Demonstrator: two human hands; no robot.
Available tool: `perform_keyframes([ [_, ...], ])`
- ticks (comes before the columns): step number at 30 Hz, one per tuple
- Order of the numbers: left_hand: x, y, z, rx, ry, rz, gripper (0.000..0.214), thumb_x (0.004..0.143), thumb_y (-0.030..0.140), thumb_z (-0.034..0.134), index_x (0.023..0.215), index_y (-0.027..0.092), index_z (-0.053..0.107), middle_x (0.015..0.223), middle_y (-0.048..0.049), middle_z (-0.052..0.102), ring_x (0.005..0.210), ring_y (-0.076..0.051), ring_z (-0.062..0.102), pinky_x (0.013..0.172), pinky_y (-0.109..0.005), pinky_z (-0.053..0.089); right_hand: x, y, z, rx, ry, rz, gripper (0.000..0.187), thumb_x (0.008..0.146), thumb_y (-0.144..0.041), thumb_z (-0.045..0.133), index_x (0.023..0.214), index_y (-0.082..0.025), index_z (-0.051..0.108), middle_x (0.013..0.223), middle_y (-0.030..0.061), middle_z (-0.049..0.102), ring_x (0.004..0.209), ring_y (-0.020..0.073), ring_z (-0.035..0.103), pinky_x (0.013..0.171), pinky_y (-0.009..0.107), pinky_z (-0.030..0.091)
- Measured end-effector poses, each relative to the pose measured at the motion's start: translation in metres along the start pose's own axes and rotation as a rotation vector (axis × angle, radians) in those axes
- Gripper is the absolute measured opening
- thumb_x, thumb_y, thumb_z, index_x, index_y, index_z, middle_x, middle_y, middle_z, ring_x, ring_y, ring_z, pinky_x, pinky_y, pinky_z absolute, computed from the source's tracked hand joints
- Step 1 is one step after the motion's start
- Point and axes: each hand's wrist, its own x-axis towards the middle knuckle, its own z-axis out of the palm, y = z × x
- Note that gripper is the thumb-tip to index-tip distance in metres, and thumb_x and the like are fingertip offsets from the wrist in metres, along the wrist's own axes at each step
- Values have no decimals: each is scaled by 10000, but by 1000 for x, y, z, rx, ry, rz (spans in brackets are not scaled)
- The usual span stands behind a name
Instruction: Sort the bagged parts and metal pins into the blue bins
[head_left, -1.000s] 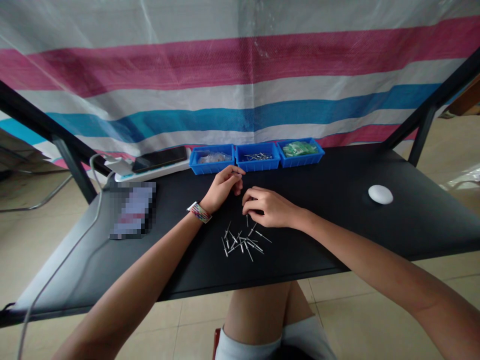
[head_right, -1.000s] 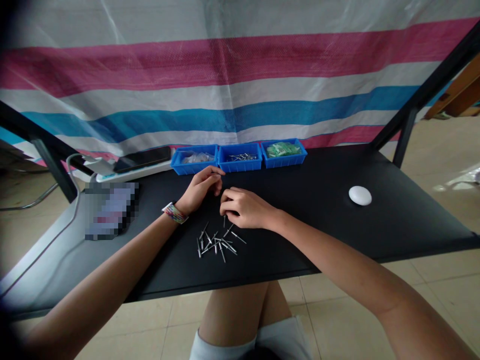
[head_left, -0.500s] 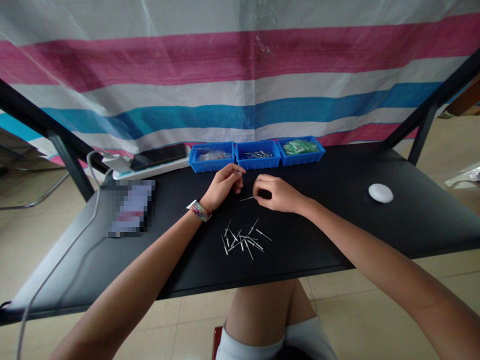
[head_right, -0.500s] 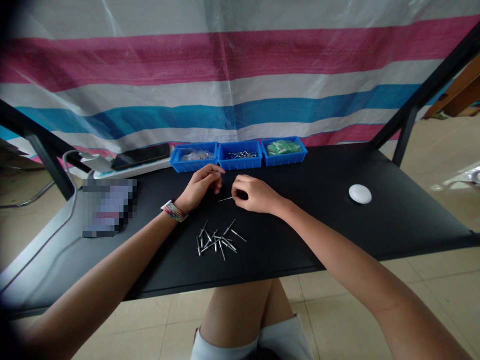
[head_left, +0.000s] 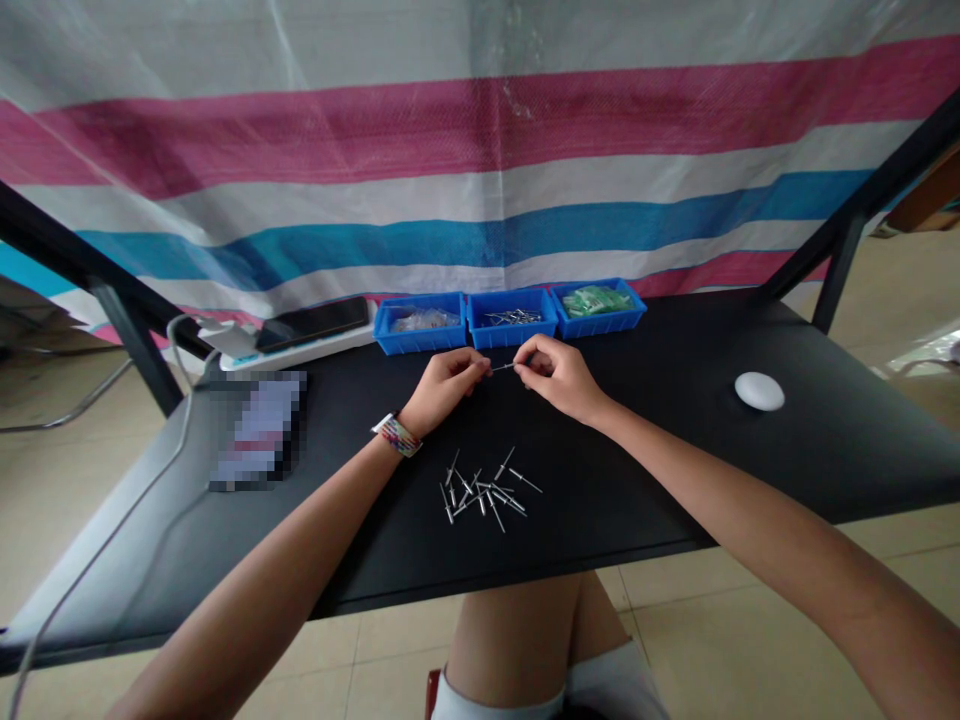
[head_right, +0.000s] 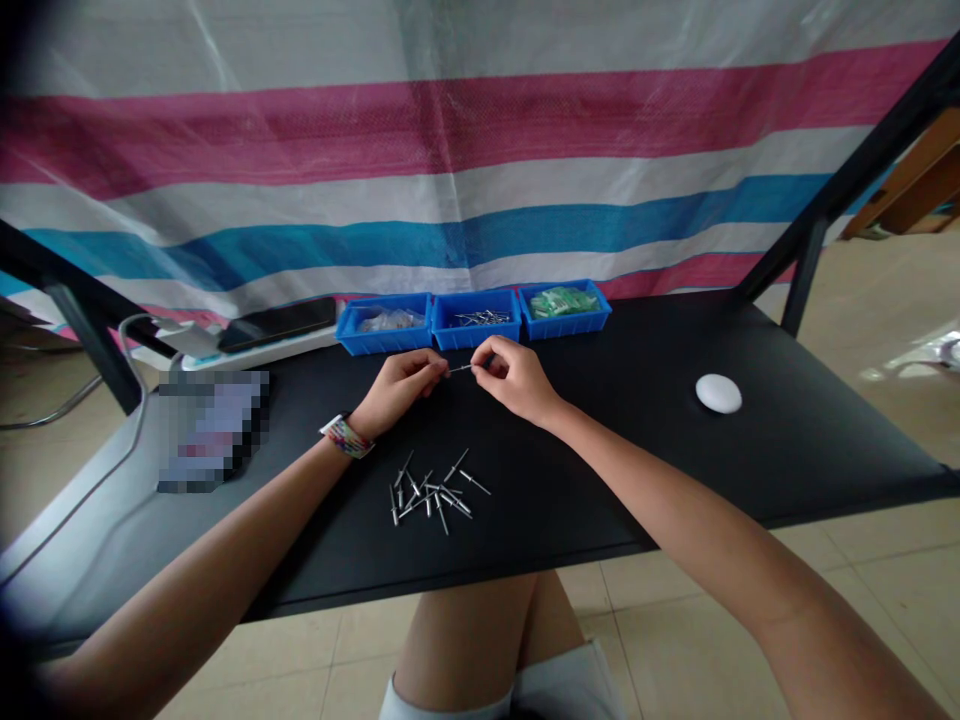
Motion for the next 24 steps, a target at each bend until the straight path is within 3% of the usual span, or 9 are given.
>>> perform_keyframes([
  [24,-1,3,-1,-76,-11,35,294,893,452,774,869,166,709,755,-9,627,598,-107,560,527,-205,431,2,3,3,281,19,153,195,863,-361,773,929,-196,692,829,10,728,603,130,683,565,261,557],
])
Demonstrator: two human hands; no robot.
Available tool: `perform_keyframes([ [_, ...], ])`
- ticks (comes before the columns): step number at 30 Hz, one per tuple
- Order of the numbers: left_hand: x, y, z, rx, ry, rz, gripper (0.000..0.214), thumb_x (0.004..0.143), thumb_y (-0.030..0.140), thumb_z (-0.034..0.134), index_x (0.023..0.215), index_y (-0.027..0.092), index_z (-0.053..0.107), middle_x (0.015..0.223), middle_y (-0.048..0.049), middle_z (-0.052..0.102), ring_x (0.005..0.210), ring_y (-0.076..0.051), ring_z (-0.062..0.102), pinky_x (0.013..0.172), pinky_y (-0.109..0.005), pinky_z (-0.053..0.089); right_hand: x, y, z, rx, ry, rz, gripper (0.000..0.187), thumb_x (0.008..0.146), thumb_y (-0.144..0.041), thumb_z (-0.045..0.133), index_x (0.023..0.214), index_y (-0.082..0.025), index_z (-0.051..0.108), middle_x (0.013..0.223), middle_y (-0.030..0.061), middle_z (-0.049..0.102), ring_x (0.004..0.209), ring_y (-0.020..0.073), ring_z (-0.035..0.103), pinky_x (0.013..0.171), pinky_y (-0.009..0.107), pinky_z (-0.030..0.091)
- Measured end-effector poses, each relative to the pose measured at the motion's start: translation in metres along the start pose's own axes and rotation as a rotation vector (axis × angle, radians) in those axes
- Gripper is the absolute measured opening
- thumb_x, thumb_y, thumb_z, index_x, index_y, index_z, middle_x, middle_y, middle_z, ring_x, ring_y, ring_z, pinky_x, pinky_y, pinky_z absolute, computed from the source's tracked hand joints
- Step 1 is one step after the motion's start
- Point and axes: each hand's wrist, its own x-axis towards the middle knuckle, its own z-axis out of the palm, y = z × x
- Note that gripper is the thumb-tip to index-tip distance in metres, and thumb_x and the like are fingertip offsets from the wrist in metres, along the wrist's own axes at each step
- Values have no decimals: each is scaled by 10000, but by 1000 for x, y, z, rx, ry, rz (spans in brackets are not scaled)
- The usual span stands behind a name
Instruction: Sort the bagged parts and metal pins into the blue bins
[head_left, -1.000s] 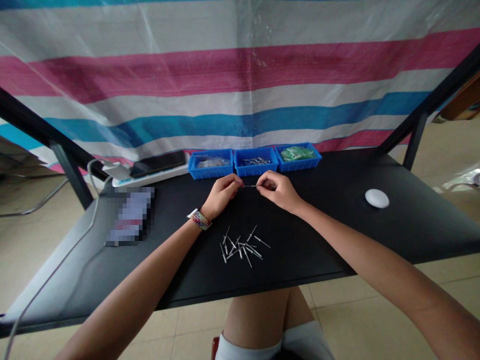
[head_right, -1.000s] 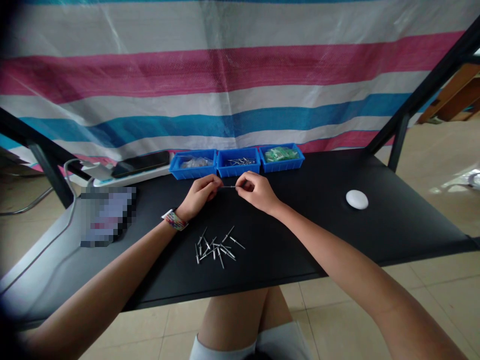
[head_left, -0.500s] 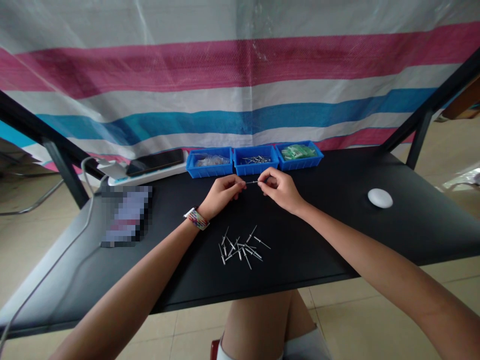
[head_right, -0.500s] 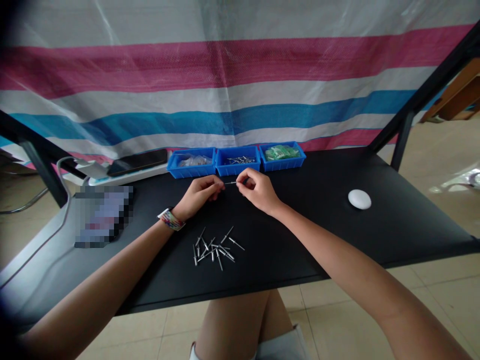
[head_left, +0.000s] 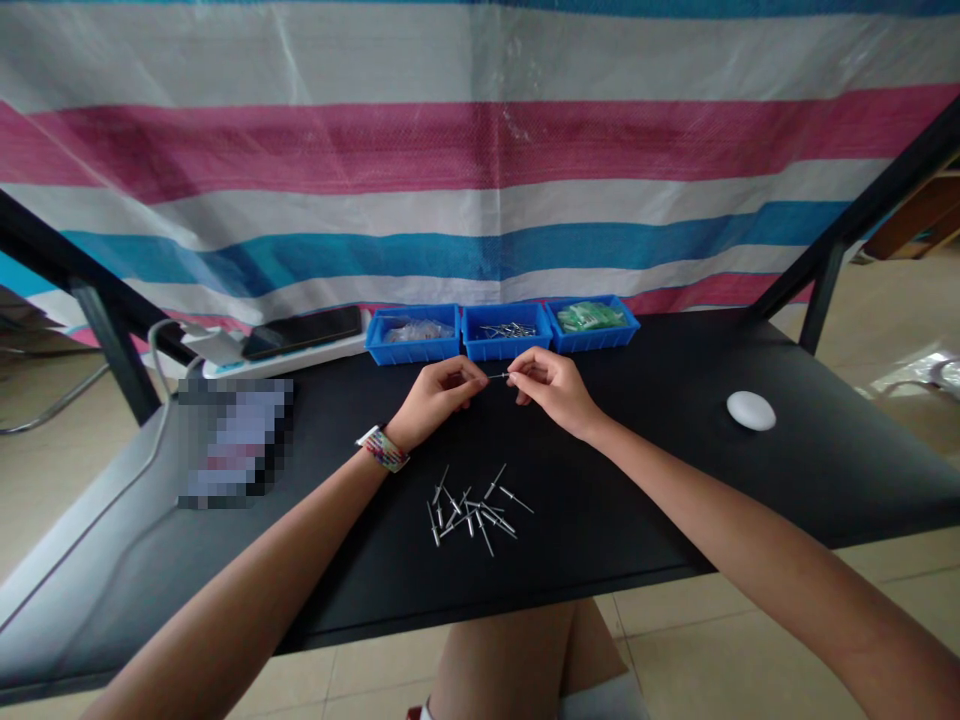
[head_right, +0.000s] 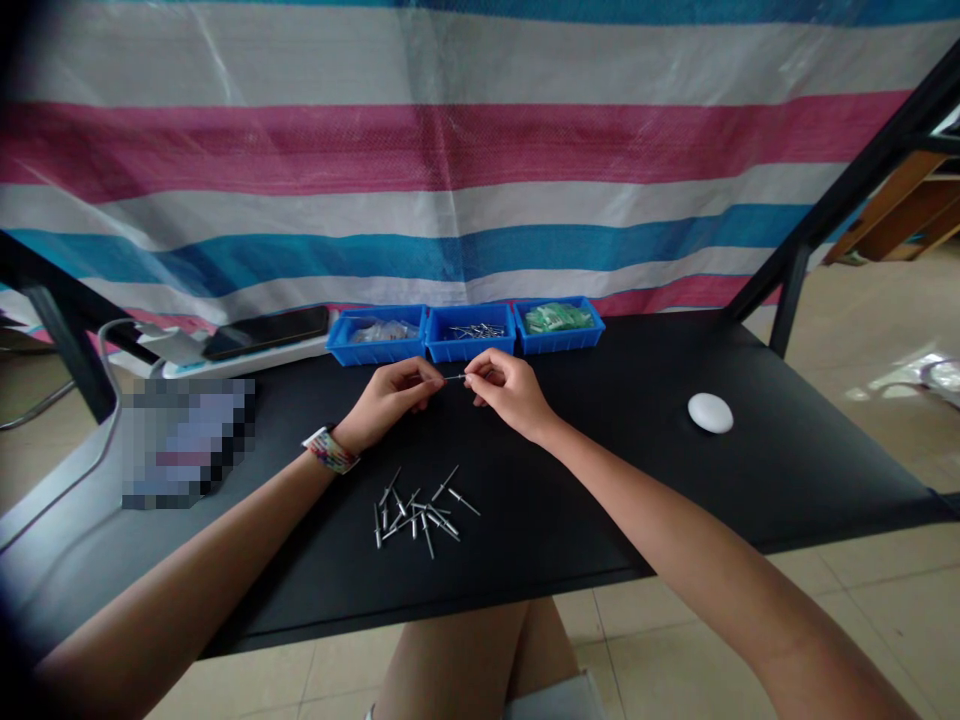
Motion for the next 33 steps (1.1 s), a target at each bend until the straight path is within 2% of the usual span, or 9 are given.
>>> perform_keyframes([
  [9,-1,3,2,-6,-9,-46,298,907,458,762,895,167,704,728,1,607,592,-109,566,511,-202,422,-3,1,1,-133,46,-60,102,860,-285,753,883,-212,686,672,-17,666,620,172,687,596,295,540],
  [11,-1,3,2,-9,-8,-27,294,898,452,775,887,167,705,728,1,608,591,-108,563,516,-205,430,-2,1,1,-141,54,-60,110,842,-278,762,893,-211,692,712,-10,681,620,163,678,591,291,538],
  [15,-1,2,2,-21,3,14,306,879,447,799,838,166,683,731,-1,614,590,-104,554,527,-209,452,-3,-1,2,-63,21,-11,221,813,-335,802,967,-209,706,920,16,719,636,133,670,577,274,565],
  [19,0,0,3,-52,14,39,312,856,421,825,814,164,653,788,-23,660,606,-101,561,539,-213,472,-3,-3,2,-3,-24,23,242,888,-432,759,954,-204,711,813,12,719,603,130,652,559,260,561],
  [22,1,0,3,-61,12,40,306,838,401,841,815,164,650,771,-17,655,596,-100,558,536,-215,468,-3,-1,3,-6,-6,22,249,889,-439,759,937,-200,707,788,16,727,579,130,655,542,254,547],
  [26,1,3,3,-38,-1,10,293,845,406,834,844,169,662,722,2,621,585,-103,552,532,-213,457,-2,2,4,-20,31,9,239,838,-399,794,938,-204,699,849,9,709,590,125,665,533,253,547],
  [33,0,2,2,2,-40,-25,280,906,441,752,888,168,693,748,-10,638,607,-115,581,552,-216,470,-2,1,5,-84,62,-59,176,851,-338,765,953,-212,697,930,20,714,607,122,648,555,271,560],
])
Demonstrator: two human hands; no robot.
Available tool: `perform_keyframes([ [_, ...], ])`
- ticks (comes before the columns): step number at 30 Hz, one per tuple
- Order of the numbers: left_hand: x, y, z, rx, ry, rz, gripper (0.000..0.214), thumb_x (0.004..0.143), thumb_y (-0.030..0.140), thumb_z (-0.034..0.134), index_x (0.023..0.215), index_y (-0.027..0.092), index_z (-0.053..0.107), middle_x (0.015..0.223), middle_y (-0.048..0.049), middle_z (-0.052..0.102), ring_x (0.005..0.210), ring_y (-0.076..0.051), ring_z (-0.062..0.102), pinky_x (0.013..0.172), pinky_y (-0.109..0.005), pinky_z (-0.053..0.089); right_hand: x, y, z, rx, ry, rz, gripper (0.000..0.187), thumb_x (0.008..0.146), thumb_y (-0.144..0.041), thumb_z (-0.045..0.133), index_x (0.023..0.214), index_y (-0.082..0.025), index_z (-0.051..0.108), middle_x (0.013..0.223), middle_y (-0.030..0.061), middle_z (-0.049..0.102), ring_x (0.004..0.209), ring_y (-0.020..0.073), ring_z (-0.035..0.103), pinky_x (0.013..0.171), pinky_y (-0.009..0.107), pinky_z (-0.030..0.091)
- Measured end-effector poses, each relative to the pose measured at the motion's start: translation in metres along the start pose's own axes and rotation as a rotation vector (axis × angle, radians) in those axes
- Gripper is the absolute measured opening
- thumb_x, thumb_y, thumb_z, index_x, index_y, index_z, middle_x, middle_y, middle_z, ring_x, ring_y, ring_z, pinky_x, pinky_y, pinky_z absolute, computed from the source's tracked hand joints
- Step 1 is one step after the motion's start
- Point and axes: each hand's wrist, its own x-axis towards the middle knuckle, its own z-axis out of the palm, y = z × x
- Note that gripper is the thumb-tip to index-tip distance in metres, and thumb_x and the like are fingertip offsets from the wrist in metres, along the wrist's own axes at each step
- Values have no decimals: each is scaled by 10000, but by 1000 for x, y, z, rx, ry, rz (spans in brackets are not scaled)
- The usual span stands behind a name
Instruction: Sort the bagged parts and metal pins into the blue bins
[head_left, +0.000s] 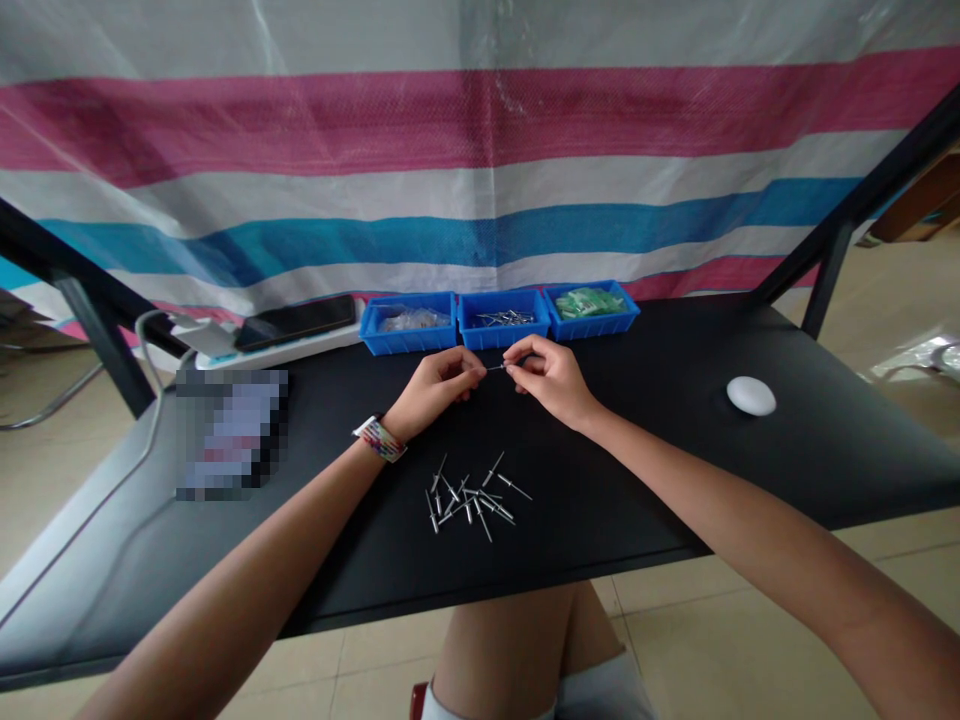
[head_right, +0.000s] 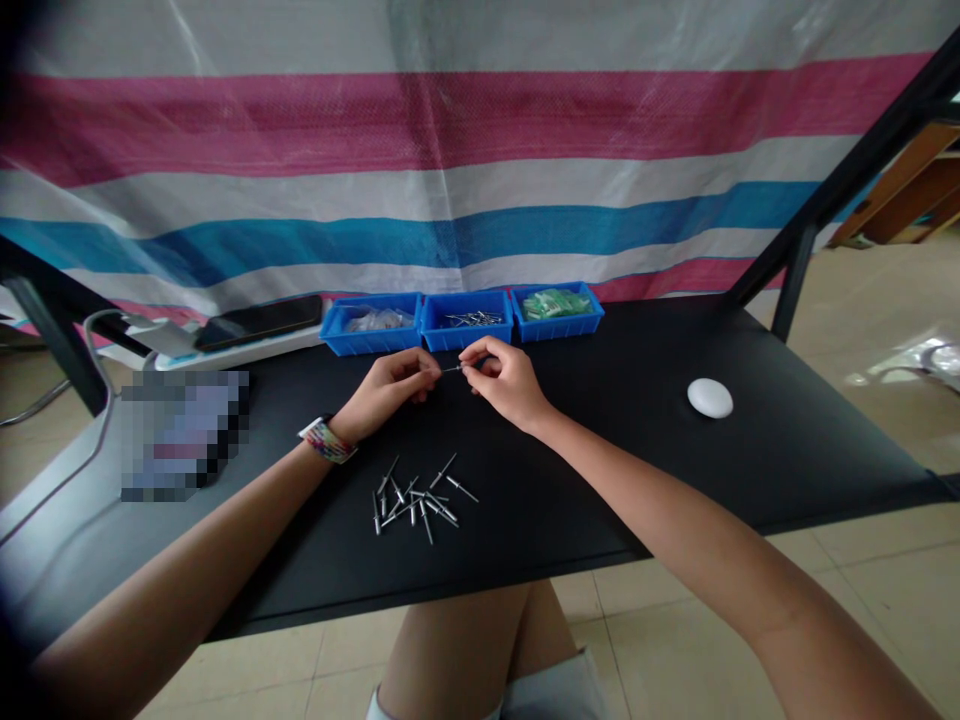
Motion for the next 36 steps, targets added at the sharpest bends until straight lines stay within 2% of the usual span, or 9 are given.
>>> perform_keyframes([
  [6,1,0,0,-16,6,23,252,889,400,770,868,167,679,742,0,620,589,-103,567,543,-215,472,0,1,-1,19,-20,37,201,839,-326,772,988,-207,707,962,20,708,611,118,665,549,260,561],
  [12,1,-2,0,-32,21,55,262,884,398,797,878,167,673,738,2,615,589,-102,567,538,-214,472,1,-1,-3,55,-55,84,208,885,-401,744,948,-205,719,794,13,722,584,129,650,538,250,553],
  [17,1,-2,0,-35,15,47,292,872,417,816,890,169,664,736,7,608,582,-101,566,538,-214,468,0,-1,-1,73,-14,62,197,844,-366,783,933,-202,720,833,12,715,600,124,656,542,249,557],
  [25,0,-2,-2,14,-3,-35,376,948,527,709,870,164,650,756,-2,635,618,-107,581,566,-212,462,1,1,0,33,25,-3,204,827,-314,783,981,-197,720,905,17,732,598,115,650,546,259,568],
  [30,0,-2,-1,7,-7,-13,351,941,494,726,858,161,651,752,1,630,619,-103,574,573,-214,460,1,2,0,0,13,-16,169,836,-301,771,961,-199,719,928,21,732,598,116,650,544,266,564],
  [36,1,-2,0,-28,19,21,288,894,419,789,901,156,673,740,11,610,596,-100,572,553,-218,474,1,2,-1,10,-29,50,206,828,-313,785,986,-195,727,930,20,719,622,120,665,549,256,548],
])
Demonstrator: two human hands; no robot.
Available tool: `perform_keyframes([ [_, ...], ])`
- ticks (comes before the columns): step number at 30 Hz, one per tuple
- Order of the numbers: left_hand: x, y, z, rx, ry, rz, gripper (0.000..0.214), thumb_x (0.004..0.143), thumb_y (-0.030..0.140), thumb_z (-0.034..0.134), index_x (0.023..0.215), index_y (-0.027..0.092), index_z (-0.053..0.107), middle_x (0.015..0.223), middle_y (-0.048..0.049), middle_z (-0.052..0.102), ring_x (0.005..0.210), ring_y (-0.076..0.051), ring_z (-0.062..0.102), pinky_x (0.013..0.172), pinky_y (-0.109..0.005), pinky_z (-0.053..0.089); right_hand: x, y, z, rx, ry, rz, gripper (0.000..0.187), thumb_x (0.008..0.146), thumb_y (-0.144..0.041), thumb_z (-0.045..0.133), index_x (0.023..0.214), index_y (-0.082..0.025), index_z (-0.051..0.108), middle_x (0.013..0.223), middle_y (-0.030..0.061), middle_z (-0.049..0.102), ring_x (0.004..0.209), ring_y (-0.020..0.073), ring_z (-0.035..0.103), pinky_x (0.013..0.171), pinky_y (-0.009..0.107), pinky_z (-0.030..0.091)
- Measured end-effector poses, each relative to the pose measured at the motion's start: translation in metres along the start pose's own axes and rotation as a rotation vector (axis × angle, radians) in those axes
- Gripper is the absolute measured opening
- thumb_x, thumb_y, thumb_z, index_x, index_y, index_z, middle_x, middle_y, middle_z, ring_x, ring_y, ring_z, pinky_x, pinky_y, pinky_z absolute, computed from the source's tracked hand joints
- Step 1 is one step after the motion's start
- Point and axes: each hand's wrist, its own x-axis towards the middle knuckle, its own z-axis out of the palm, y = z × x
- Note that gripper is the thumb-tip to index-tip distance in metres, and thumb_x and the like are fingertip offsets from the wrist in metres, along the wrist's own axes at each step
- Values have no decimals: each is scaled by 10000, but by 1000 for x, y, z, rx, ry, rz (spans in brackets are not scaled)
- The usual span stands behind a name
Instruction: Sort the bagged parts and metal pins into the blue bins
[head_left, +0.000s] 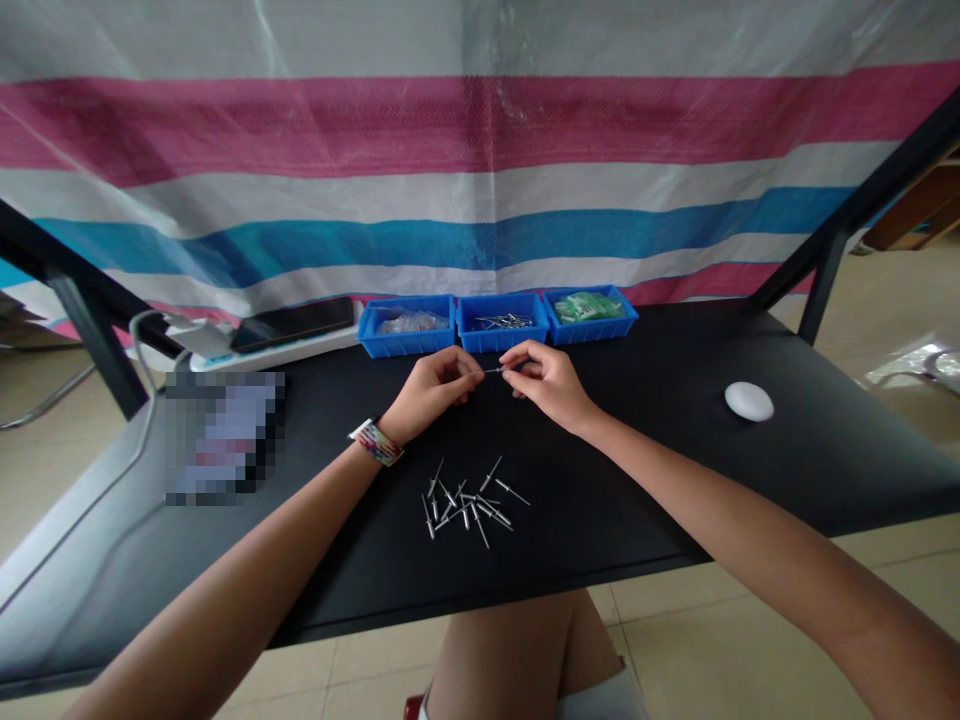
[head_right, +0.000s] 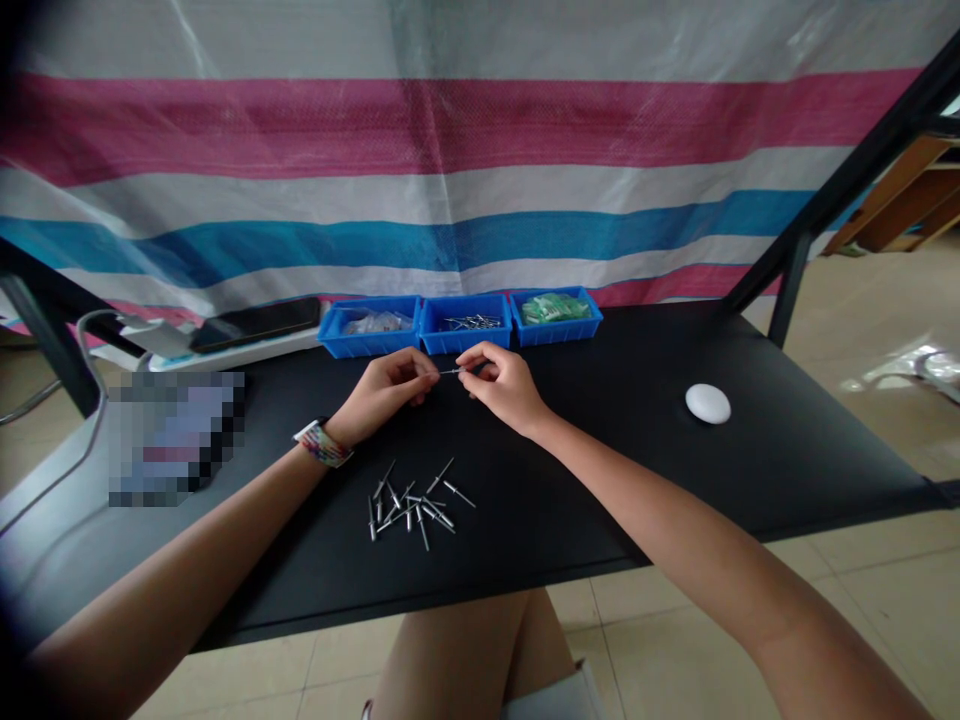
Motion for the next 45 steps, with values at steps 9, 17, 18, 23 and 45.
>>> perform_keyframes([
  [9,1,-7,1,-45,41,34,284,843,352,851,906,163,648,730,19,614,582,-93,568,538,-211,469,1,-2,0,68,21,4,195,818,-340,801,913,-186,729,836,5,691,589,113,646,526,245,546],
  [17,-1,2,1,-16,-13,-25,280,853,379,823,893,167,644,703,20,615,586,-98,569,545,-205,464,2,0,1,13,65,-53,182,814,-325,794,912,-195,713,892,18,723,578,110,635,521,255,535],
  [18,-1,4,1,-14,-13,-34,272,861,384,809,896,166,650,709,15,620,591,-99,571,549,-205,467,2,1,1,11,70,-54,182,813,-326,794,911,-196,713,893,19,724,578,111,634,519,256,537],
  [23,-2,4,1,-6,-7,-56,255,886,400,760,907,164,665,727,4,631,603,-104,580,567,-212,483,2,0,1,4,80,-68,185,823,-338,792,918,-197,720,905,23,729,586,114,629,523,260,557],
  [45,2,-7,-2,-108,18,-33,309,890,400,783,1027,176,620,713,31,629,540,-98,584,512,-206,468,18,-14,-23,-189,371,-211,230,925,-453,760,944,-229,712,822,10,718,583,141,635,581,296,527],
])
